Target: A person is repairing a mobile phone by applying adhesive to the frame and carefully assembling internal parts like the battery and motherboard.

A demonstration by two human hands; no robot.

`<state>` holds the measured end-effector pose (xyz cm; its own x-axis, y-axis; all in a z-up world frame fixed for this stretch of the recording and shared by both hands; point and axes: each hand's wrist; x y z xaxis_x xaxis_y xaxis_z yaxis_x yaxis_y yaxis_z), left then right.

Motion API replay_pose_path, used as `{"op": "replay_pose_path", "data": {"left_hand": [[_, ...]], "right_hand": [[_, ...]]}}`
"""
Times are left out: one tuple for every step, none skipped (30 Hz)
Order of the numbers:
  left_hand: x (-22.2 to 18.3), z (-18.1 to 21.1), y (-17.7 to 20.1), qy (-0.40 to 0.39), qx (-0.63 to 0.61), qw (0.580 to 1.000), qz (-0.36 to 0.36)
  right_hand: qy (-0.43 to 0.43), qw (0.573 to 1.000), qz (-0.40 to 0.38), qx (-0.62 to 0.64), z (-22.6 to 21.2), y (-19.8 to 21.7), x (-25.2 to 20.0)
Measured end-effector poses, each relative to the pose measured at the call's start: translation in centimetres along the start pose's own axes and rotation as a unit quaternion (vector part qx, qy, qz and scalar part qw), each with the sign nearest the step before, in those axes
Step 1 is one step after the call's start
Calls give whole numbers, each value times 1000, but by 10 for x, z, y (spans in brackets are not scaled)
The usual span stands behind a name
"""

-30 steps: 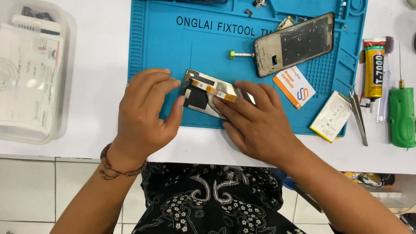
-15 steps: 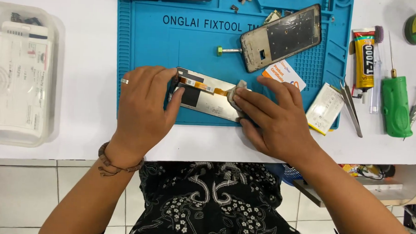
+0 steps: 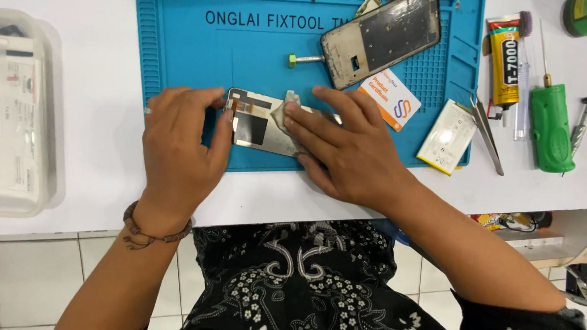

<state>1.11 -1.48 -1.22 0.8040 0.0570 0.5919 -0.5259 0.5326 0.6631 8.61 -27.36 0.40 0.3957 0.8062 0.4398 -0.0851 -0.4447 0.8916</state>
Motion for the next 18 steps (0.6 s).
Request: {"op": "replay_pose_path", "data": {"left_hand": [[0,0,1,6,1,1000,-2],[-1,-2,3,12,2,1000,-4],[-1,-2,3,17,7,1000,-3],[-2,-2,4,19,1,1000,-7],[-2,-3,3,20,-3,1000,-9],[1,-4,4,24,4,1000,-6],[3,-2,4,17,1,1000,-11],[4,1,3,10,-1,1000,-15],[2,2,3,7,-8,1000,-19],[0,3,4,6,-6,1000,-17],[2,0,4,4,1,1000,-7],[5,-1,0,-1,-1,1000,-4],[2,-1,2,8,-3,1000,-9],[-1,-2,4,16,-6,1000,-14],[-1,-2,3,19,-1,1000,-9],[-1,-1,2,26,-5,1000,-10],[-1,1,2,31,-11,999,-15],[1,-1,5,32,-7,999,-16]], "right_hand": [[7,1000,-14,11,0,3,-2],[14,999,-27,21,-2,5,-3],[20,999,-28,26,-5,11,-7],[18,999,-31,25,-8,16,-11],[18,999,-31,23,-10,20,-16],[25,999,-30,27,-7,13,-7],[29,999,-19,24,-9,8,-3],[34,999,-8,21,-9,4,0],[27,999,-11,17,-12,2,-1],[32,999,-12,25,-13,1,-2],[45,999,-8,30,-10,-3,2],[45,999,-7,24,-5,7,-2],[40,999,-15,20,-4,16,-6],[36,999,-24,16,-4,25,-10],[43,999,-23,18,-4,22,-9],[38,999,-22,15,-4,20,-10],[29,999,-21,13,-6,18,-12],[31,999,-19,16,-6,8,-2]]}}
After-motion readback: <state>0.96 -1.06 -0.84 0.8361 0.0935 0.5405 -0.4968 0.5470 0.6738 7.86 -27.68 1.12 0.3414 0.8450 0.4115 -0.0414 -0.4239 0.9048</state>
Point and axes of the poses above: each hand's wrist, its own x-axis towards the middle knuckle, its own y-axis out of the back of the hand, z = x × y, and after that the axes turned 8 degrees about z, right-handed
